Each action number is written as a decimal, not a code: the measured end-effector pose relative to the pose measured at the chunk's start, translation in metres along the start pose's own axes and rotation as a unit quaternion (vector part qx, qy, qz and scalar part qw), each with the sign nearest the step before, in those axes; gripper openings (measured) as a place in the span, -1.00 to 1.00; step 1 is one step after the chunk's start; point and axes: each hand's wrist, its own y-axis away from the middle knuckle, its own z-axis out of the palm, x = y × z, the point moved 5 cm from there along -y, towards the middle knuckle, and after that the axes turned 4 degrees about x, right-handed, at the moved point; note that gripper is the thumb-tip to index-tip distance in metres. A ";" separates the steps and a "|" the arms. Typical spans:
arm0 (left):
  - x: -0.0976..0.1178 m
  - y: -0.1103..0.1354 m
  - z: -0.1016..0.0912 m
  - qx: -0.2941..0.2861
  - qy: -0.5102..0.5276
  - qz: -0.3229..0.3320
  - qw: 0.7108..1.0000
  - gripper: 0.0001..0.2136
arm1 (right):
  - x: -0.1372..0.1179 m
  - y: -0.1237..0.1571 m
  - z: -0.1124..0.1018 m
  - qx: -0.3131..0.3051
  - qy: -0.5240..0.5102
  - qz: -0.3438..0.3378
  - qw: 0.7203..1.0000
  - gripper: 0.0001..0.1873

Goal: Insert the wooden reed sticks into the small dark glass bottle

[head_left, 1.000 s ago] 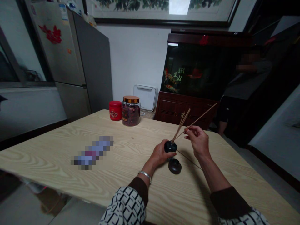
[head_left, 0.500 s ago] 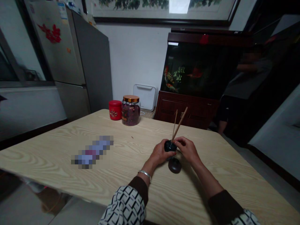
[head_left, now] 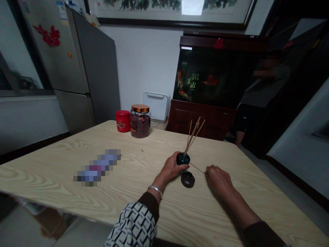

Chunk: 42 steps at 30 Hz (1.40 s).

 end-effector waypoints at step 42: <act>0.001 -0.001 -0.001 -0.004 -0.025 0.005 1.000 -0.46 | -0.052 -0.068 -0.069 0.199 -0.545 0.024 0.814 -0.77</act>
